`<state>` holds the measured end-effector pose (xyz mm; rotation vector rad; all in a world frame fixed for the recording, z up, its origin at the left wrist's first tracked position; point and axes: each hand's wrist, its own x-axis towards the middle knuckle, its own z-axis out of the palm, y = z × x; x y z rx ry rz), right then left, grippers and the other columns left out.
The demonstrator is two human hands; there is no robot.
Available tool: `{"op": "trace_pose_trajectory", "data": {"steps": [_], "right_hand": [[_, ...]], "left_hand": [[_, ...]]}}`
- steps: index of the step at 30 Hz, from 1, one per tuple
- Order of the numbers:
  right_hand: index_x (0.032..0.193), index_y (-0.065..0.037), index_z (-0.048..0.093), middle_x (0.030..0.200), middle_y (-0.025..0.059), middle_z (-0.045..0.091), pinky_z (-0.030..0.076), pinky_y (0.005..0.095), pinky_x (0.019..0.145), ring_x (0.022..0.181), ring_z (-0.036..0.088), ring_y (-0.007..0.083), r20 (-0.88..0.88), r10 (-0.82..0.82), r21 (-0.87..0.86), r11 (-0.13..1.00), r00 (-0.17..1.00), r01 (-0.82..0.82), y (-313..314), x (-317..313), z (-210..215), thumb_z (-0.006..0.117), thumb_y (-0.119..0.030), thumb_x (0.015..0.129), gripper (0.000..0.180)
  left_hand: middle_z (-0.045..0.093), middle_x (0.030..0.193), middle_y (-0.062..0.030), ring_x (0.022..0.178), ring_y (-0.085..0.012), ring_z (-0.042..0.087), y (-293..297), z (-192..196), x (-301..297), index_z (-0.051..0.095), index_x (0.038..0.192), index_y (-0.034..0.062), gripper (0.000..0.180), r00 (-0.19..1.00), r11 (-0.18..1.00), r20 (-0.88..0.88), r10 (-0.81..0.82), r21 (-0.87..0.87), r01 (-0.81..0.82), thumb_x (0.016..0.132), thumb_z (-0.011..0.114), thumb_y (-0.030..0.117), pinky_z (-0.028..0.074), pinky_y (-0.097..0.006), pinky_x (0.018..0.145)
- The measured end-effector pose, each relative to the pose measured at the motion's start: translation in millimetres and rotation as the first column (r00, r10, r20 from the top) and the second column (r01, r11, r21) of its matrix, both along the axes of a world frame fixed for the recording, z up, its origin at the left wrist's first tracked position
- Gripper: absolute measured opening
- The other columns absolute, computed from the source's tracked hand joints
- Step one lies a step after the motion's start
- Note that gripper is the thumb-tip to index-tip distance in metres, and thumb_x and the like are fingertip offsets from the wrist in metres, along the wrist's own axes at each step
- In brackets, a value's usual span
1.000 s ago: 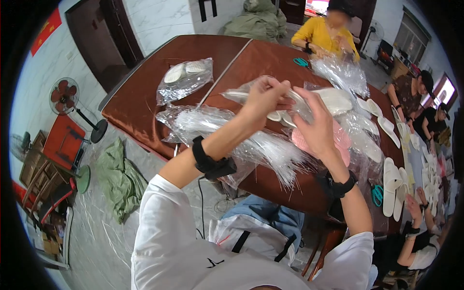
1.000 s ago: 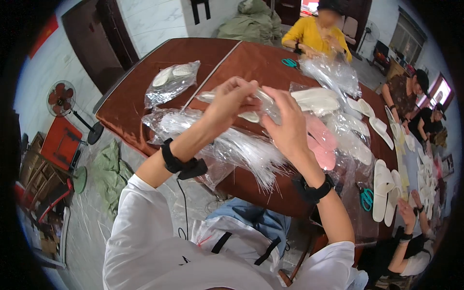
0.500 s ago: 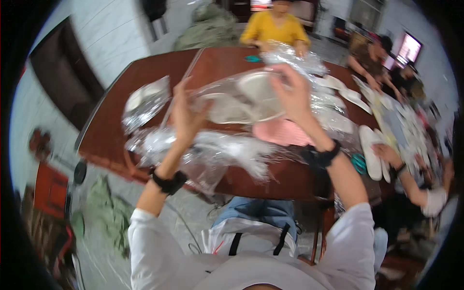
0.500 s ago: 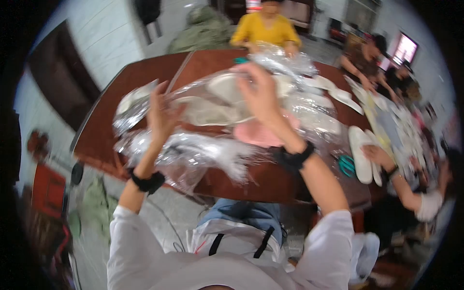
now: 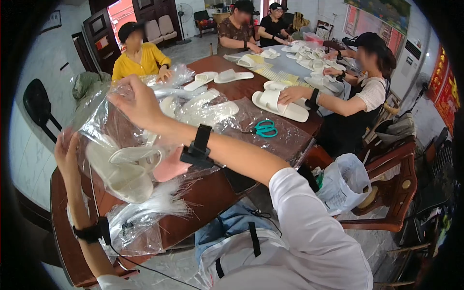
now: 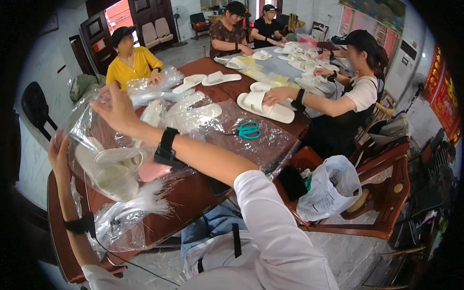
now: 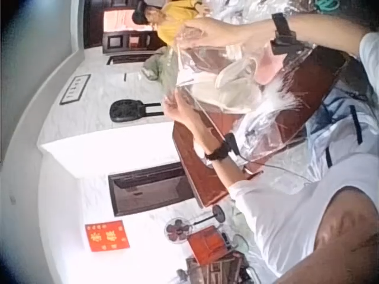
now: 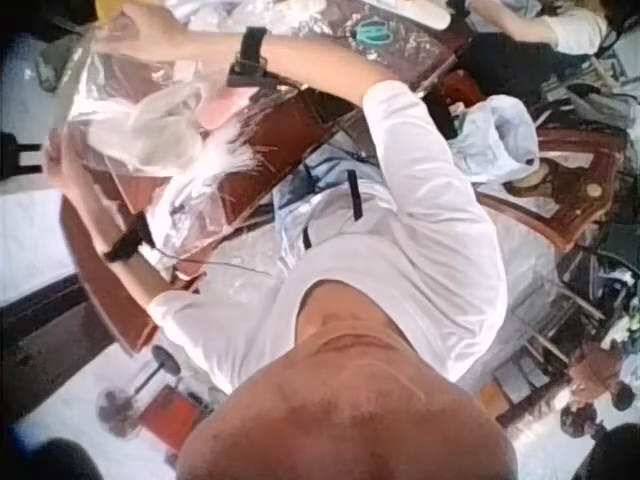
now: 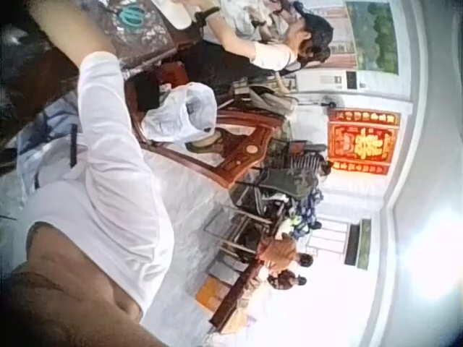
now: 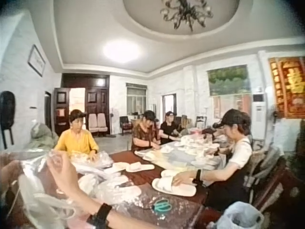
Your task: Inspecting pairs of slippers, placing them in plastic bags, and attaching tags by hand.
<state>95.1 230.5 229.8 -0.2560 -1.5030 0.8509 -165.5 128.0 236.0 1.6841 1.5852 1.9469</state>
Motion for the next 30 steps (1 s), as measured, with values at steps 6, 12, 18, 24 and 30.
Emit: {"op": "trace_pose_trajectory", "data": {"steps": [6, 12, 18, 24, 30], "right_hand": [[0.100, -0.003, 0.065, 0.089, 0.0064, 0.065, 0.049, 0.0303, 0.071, 0.081, 0.060, 0.0152, 0.550, 0.045, 0.100, 0.988, 0.834, -0.119, 29.5, 25.4, -50.2, 0.078, -0.043, 0.072, 0.050], [0.080, 0.000, 0.068, 0.061, -0.0007, 0.059, 0.036, 0.0266, 0.051, 0.057, 0.046, 0.0058, 0.423, 0.086, -0.001, 0.995, 0.902, -0.095, 46.1, 21.3, -55.7, 0.070, -0.028, 0.083, 0.028], [0.092, 0.000, 0.065, 0.072, -0.0013, 0.063, 0.039, 0.0183, 0.054, 0.062, 0.051, 0.0024, 0.188, 0.272, -0.022, 0.962, 0.944, -0.273, 24.0, -8.9, -32.5, 0.063, -0.018, 0.090, 0.019], [0.098, 0.002, 0.062, 0.085, 0.0029, 0.065, 0.049, 0.0222, 0.072, 0.079, 0.061, 0.0086, 0.295, 0.359, -0.077, 0.933, 0.885, -0.353, -3.1, -34.6, -36.7, 0.059, -0.015, 0.093, 0.018], [0.096, 0.001, 0.064, 0.084, 0.0029, 0.066, 0.047, 0.0215, 0.065, 0.073, 0.060, 0.0068, 0.104, 0.441, -0.044, 0.898, 0.892, -0.439, -25.5, -45.2, -12.8, 0.060, -0.013, 0.091, 0.016]], "left_hand": [[0.066, 0.095, -0.0038, 0.081, -0.0103, 0.059, 38.9, -16.6, 2.3, 0.061, 0.116, 0.0027, 0.035, 0.989, 0.994, 0.120, 0.080, 0.064, -0.088, 0.085, 0.069, 0.017, 0.046, -0.023, 0.069], [0.066, 0.087, -0.0022, 0.075, -0.0079, 0.058, 35.9, 5.3, 2.6, 0.064, 0.102, 0.0001, 0.027, 0.979, 0.968, 0.105, 0.177, 0.162, -0.192, 0.081, 0.072, 0.015, 0.045, -0.022, 0.064], [0.065, 0.086, -0.0002, 0.077, -0.0088, 0.059, 16.5, 19.6, -26.3, 0.066, 0.100, 0.0060, 0.025, 0.936, 0.918, 0.254, 0.246, 0.250, -0.309, 0.080, 0.075, 0.018, 0.045, -0.024, 0.067], [0.066, 0.089, -0.0031, 0.079, -0.0106, 0.060, -9.4, 3.5, -53.7, 0.064, 0.096, 0.0033, 0.022, 0.911, 0.857, 0.275, 0.307, 0.337, -0.390, 0.080, 0.074, 0.014, 0.047, -0.025, 0.068], [0.067, 0.088, -0.0064, 0.078, -0.0113, 0.062, -51.0, 48.3, -46.6, 0.064, 0.091, 0.0008, 0.015, 0.904, 0.601, 0.098, 0.416, 0.717, -0.354, 0.081, 0.073, 0.007, 0.051, -0.025, 0.067]]}}
